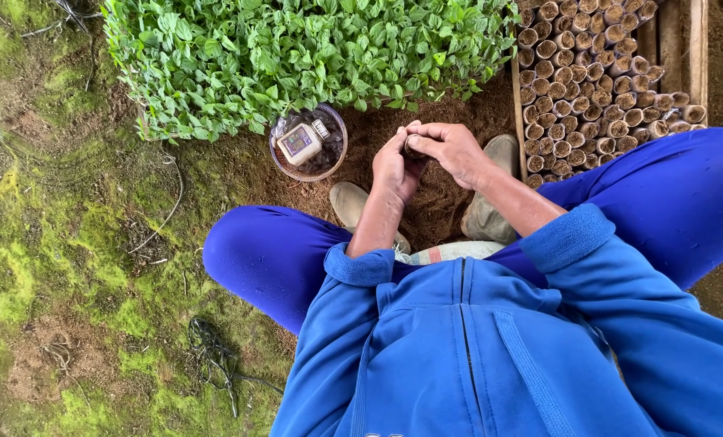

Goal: The person sits cross-legged on the ground and fills small plastic seedling pots with soil by hand. They scoop soil from a pile between their legs, pack it into the pots, and place the filled pots into a wooden tray. The person repeats this process multiple times.

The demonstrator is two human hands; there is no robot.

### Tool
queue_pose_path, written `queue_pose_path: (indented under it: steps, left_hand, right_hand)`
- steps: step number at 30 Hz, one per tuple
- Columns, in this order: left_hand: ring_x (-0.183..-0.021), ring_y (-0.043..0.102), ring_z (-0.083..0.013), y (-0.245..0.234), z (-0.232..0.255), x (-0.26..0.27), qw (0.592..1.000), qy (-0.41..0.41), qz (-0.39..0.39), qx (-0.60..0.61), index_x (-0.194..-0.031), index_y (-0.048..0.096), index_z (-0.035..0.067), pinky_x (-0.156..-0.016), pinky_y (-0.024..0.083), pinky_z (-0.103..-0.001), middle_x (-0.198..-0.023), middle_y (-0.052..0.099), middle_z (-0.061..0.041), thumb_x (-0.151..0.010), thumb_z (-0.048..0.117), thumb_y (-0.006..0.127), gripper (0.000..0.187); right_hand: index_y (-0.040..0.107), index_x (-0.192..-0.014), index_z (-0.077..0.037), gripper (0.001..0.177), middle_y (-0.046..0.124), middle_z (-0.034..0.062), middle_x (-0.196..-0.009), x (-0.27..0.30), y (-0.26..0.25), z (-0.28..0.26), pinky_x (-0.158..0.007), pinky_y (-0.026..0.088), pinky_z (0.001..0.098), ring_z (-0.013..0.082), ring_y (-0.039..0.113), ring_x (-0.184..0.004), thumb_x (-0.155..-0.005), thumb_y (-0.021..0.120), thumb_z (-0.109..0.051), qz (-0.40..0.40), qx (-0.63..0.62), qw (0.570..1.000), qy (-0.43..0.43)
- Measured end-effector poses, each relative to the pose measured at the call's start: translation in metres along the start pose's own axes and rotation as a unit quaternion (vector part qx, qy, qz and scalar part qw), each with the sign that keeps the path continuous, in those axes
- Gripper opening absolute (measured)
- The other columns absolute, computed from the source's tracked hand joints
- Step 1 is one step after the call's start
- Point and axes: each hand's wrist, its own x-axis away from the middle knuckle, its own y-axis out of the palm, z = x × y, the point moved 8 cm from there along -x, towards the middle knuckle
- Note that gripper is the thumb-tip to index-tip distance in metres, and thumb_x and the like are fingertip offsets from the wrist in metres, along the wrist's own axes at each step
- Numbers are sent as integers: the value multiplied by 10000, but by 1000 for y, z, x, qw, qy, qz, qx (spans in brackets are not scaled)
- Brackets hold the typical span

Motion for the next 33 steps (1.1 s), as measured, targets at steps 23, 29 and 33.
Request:
queue_pose_path:
  steps: [23,29,33]
  left_hand:
    - [-782,753,-239,21,17,19,998,1,9,-64,-1144,700,-45,-712,679,-467,-988,747,-196,-1023,181,626,267]
    - [-788,746,-231,5,0,2,995,-8,-3,-100,-1190,707,-26,-734,680,-475,-1010,749,-175,-1026,196,614,292]
    - [-796,753,-296,8,1,5,997,-14,8,-72,-1184,695,-40,-740,678,-510,-997,743,-216,-1023,180,629,280]
  right_hand:
    - [766,-1068,-100,195,628,211,-1329,13,-2,-46,-1130,390,484,331,556,-1301,-922,799,-223,37,169,978,-117]
    - [780,-1013,-103,145,641,192,-1340,11,-2,-47,-1094,414,507,347,591,-1261,-910,803,-201,40,193,973,-120]
    - [752,-993,-47,121,625,212,-1361,14,4,-46,-1104,426,495,300,583,-1255,-931,772,-149,43,85,991,-92]
